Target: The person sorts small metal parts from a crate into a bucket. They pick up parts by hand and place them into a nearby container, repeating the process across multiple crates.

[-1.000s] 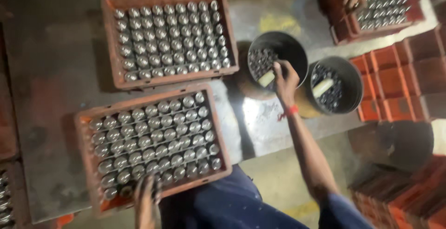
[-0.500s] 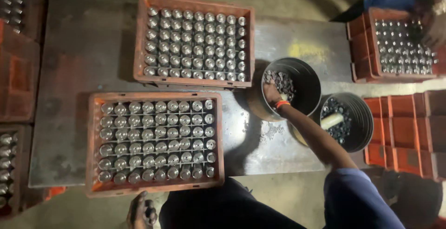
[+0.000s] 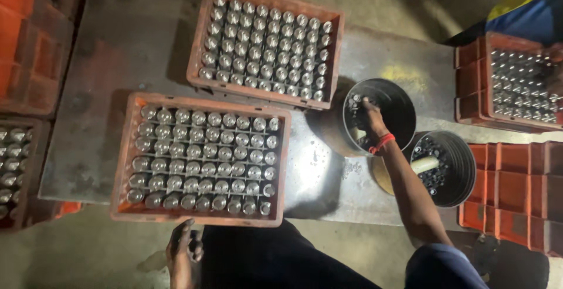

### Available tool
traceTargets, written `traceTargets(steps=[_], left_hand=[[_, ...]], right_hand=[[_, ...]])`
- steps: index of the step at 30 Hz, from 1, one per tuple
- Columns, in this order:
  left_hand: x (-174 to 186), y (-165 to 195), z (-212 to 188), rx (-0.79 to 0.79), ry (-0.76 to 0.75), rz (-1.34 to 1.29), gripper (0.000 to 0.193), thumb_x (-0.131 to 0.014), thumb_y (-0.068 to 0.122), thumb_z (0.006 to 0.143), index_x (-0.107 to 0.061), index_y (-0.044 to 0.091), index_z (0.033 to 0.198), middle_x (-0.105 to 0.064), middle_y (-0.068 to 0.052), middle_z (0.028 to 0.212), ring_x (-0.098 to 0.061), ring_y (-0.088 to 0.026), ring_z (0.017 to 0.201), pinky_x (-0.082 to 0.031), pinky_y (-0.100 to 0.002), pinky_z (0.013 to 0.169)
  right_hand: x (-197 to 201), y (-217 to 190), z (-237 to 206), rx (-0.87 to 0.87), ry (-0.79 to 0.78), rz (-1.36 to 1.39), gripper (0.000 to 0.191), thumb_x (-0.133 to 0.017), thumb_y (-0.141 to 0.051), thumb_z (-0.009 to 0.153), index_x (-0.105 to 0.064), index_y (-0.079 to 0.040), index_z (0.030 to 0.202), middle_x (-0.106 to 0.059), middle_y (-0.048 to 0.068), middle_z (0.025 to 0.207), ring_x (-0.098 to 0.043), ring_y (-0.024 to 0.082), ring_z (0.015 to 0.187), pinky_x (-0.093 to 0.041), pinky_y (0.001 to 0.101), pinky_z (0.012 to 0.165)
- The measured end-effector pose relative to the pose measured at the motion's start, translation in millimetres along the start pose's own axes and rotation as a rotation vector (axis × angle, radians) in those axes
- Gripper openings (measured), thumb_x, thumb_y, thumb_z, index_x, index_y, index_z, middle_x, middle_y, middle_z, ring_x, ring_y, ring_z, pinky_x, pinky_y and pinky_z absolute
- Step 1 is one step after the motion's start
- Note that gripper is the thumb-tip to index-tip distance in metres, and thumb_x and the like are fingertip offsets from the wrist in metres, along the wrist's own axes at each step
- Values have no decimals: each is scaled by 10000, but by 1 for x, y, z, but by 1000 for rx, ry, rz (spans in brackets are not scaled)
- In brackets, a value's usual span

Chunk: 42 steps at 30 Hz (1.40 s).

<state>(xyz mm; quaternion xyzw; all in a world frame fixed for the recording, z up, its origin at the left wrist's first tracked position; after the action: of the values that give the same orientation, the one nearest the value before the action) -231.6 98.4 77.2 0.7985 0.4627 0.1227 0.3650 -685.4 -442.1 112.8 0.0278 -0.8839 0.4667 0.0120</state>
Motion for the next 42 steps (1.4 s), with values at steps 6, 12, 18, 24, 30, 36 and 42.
traceTargets(steps=[6, 12, 18, 24, 30, 36, 42], left_hand=[[-18, 13, -27, 25, -13, -41, 294, -596, 257, 984, -640, 87, 1220, -578, -11, 777, -442, -87, 529, -316, -247, 438], [-67, 28, -30, 64, -73, 69, 316, -555, 364, 971, -698, 177, 1182, -623, 58, 835, -553, -72, 687, -408, -259, 576], [-170, 2, -7, 314, -361, -356, 421, -478, 390, 994, -536, 164, 1344, -641, -124, 1138, -641, -300, 1087, -563, -474, 996], [-142, 15, 57, 69, -517, -534, 492, -434, 401, 1017, -599, 24, 1287, -646, -87, 1225, -636, -203, 1146, -512, -354, 994], [-123, 51, 87, 192, -975, -829, 306, -507, 376, 1156, -607, 99, 1238, -621, -41, 1183, -623, -181, 1146, -508, -350, 1022], [-77, 54, 112, 513, -571, -683, 269, -576, 387, 1107, -623, 141, 1206, -663, -22, 1049, -668, -170, 873, -551, -316, 666], [-34, 121, 109, 367, -735, -663, 215, -614, 320, 1133, -624, 107, 1110, -584, 37, 815, -531, -56, 601, -391, -187, 445]], right_hand=[[15, -34, -19, 382, 151, -159, 263, -723, -356, 984, -666, -99, 971, -602, -22, 742, -570, 102, 627, -478, 271, 528], [-65, -4, -103, 155, -142, 506, 158, -620, -371, 1035, -614, -214, 1031, -572, -89, 805, -531, 42, 635, -471, 221, 583], [-272, 81, -247, 221, -296, -137, 163, -728, -224, 931, -723, -63, 902, -655, -13, 705, -572, 75, 570, -472, 236, 506], [-386, 36, -373, 1058, -383, -465, 127, -788, -175, 852, -744, -67, 902, -748, 69, 911, -664, 207, 943, -520, 357, 813], [-455, 59, -356, 635, -482, -276, 151, -742, -146, 894, -759, -27, 984, -750, 76, 929, -702, 166, 898, -542, 326, 817], [-476, 100, -306, 120, -281, -112, 209, -726, -173, 988, -767, -12, 1114, -689, 92, 889, -598, 183, 805, -493, 340, 722], [-478, 90, -291, 253, -388, -386, 306, -702, -226, 936, -756, -47, 1178, -803, 65, 1061, -731, 171, 940, -581, 327, 824]])
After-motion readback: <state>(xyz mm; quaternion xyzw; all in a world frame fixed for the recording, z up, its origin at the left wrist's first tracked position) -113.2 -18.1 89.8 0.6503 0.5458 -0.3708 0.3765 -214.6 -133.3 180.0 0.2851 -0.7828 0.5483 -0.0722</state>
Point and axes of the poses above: each hand's wrist, its own z-axis towards the middle knuckle, its own x-axis out of the back of the hand, y = z × x, the point moved 9 cm from there along z, towards the middle knuckle
